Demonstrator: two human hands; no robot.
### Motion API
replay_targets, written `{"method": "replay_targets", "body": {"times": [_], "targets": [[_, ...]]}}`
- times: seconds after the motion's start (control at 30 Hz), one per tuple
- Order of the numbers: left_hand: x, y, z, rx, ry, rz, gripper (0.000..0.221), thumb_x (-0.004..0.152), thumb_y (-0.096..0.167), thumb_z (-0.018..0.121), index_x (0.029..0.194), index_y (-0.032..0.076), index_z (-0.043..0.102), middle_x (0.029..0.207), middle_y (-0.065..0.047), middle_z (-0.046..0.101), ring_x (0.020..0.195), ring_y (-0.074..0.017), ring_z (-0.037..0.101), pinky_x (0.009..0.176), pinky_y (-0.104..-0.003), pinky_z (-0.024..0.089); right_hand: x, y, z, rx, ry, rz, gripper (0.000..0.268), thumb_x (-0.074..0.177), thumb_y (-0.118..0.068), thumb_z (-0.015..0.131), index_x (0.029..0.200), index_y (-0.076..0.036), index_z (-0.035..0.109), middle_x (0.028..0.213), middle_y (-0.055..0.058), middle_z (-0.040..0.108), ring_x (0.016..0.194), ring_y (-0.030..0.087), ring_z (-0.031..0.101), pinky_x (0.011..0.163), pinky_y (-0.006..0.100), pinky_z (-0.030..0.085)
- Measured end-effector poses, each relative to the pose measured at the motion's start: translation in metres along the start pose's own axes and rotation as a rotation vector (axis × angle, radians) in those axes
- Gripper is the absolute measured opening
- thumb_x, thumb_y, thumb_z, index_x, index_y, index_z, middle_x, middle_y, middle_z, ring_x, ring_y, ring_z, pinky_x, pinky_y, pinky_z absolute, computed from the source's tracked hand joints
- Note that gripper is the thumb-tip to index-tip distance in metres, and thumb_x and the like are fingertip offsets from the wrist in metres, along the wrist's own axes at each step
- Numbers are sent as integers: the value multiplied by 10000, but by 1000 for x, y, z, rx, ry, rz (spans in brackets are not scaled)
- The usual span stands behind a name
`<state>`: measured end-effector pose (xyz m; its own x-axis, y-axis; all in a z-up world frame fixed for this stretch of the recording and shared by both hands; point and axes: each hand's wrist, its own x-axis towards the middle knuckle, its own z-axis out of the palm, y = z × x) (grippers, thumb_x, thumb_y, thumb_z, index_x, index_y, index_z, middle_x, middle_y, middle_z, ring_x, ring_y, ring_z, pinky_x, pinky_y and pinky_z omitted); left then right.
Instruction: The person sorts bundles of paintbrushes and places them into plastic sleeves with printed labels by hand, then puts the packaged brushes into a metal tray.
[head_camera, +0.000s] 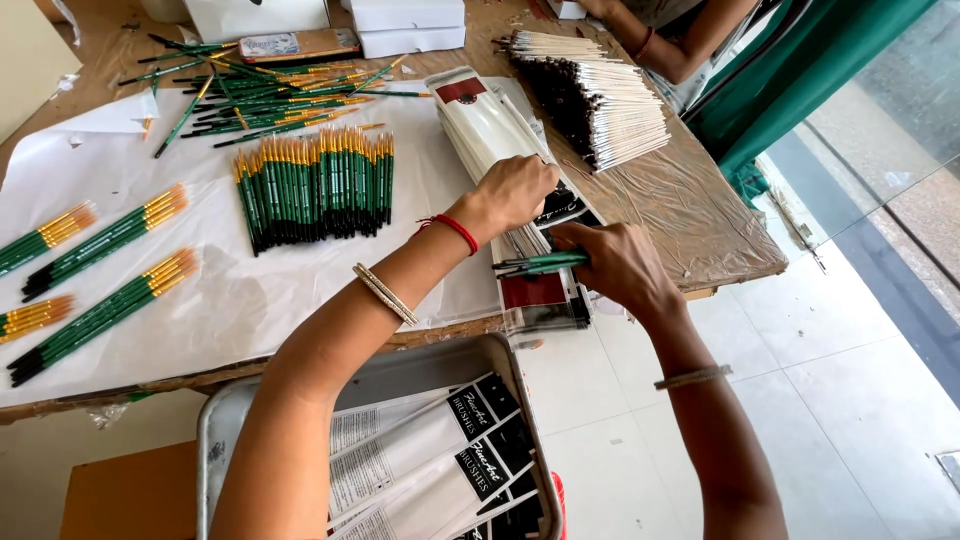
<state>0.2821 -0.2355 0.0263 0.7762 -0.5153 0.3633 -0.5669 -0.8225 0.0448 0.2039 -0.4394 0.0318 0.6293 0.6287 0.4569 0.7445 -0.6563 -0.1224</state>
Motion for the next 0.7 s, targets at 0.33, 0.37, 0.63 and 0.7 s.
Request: {"method": "replay_targets", "body": {"times": [0.33,0.37,0.63,0.7], "targets": [[-14,-24,-22,-500,322,-98,72,852,21,731,916,3,759,785,-192,745,694,-319,743,633,-421,593,19,4,15,-51,-141,22,496,794,-31,696,1269,-170,713,648,55,718,427,170,527,456,372,413],[-12,-24,-17,-448,254,-92,57,855,43,745,906,21,759,787,-175,750,693,-310,745,657,-409,595,22,4,14,-51,-164,17,524,764,-25,689,1273,-149,691,671,46,714,430,181,530,457,380,412],[-3,-35,0,-461,253,-151,208,683,143,919,809,52,780,787,-123,766,737,-256,742,699,-367,585,26,-4,9,-84,-281,59,652,734,9,650,1371,-118,597,549,74,644,421,244,513,474,414,418],[-3,-45,6,-614,207,-133,338,598,193,970,808,39,754,776,-95,765,699,-210,741,680,-337,584,23,1,12,-75,-227,18,681,713,-2,655,1377,-133,581,561,61,607,442,210,499,492,411,414]]}}
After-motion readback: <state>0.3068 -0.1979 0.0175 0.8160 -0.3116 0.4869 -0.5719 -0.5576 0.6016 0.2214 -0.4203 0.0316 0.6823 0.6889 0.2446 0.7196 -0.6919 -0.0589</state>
